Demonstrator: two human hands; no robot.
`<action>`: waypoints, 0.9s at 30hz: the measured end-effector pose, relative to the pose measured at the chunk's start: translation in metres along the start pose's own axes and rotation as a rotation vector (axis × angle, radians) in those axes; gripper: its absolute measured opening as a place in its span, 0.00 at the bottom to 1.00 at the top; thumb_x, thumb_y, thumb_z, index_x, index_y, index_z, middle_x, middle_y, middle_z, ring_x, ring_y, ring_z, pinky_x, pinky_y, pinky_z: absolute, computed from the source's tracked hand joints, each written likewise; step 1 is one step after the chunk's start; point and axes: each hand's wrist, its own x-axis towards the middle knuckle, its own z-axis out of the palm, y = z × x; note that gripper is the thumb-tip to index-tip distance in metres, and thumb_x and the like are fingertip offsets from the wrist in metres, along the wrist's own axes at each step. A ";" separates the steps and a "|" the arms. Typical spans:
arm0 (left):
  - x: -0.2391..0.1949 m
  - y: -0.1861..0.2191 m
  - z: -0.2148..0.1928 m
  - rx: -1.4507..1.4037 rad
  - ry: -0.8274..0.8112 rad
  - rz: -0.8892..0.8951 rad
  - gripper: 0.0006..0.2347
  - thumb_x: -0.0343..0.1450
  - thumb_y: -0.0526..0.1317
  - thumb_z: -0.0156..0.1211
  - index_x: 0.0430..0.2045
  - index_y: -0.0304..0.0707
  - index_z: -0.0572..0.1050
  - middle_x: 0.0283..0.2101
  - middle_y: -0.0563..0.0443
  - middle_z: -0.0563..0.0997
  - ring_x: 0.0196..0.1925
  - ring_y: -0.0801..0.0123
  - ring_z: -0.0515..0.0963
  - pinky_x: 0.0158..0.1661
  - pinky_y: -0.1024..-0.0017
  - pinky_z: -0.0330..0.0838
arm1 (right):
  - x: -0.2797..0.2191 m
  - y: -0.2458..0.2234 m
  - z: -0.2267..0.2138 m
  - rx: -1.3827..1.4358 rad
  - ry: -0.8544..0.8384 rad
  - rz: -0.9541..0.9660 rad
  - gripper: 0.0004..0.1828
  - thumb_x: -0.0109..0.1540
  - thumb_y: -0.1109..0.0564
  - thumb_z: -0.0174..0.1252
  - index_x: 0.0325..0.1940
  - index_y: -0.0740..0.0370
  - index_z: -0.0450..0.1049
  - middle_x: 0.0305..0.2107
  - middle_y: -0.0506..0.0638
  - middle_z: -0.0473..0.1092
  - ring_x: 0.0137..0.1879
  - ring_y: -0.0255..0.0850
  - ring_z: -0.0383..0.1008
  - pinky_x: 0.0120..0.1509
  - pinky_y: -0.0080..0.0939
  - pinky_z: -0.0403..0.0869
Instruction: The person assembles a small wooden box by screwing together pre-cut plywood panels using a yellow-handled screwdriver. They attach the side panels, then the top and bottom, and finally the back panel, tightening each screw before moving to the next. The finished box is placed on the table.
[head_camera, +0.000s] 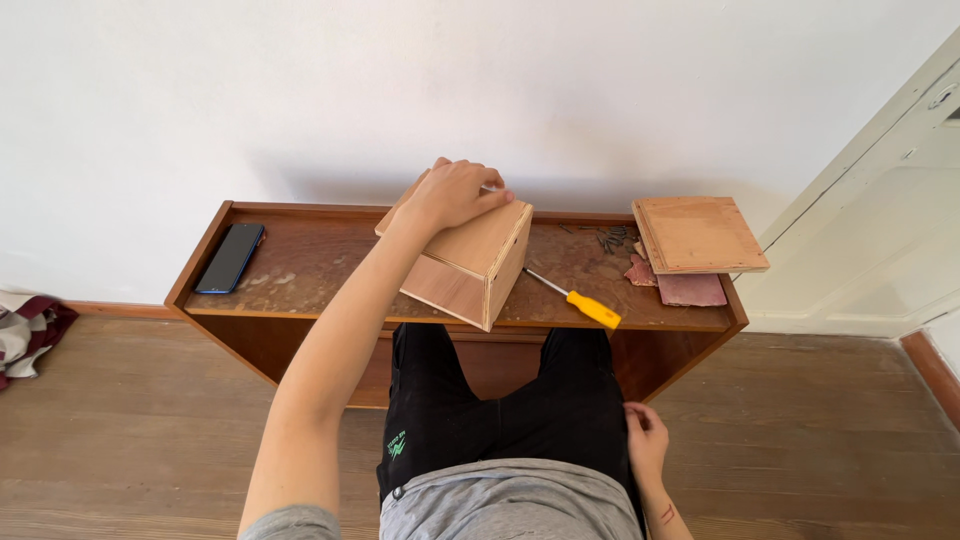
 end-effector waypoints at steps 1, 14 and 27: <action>-0.011 0.002 0.001 -0.024 0.109 0.051 0.24 0.87 0.61 0.49 0.55 0.48 0.89 0.51 0.48 0.94 0.52 0.50 0.88 0.69 0.44 0.69 | 0.003 0.025 -0.005 0.002 0.025 0.118 0.11 0.76 0.57 0.67 0.53 0.58 0.94 0.45 0.51 0.90 0.52 0.42 0.86 0.64 0.45 0.80; -0.140 0.021 0.021 -0.120 0.181 0.115 0.45 0.67 0.72 0.81 0.83 0.63 0.77 0.90 0.56 0.74 0.94 0.55 0.66 0.90 0.39 0.51 | 0.017 -0.236 0.012 -0.275 -0.051 -0.442 0.22 0.75 0.44 0.77 0.71 0.51 0.86 0.47 0.49 0.77 0.52 0.48 0.83 0.63 0.52 0.84; -0.112 0.004 0.086 0.064 0.518 0.052 0.34 0.71 0.56 0.85 0.77 0.73 0.83 0.84 0.65 0.82 0.89 0.65 0.76 0.85 0.47 0.64 | 0.064 -0.311 0.055 -0.562 -0.139 -0.626 0.20 0.83 0.52 0.62 0.72 0.69 0.86 0.50 0.67 0.83 0.58 0.72 0.89 0.66 0.67 0.86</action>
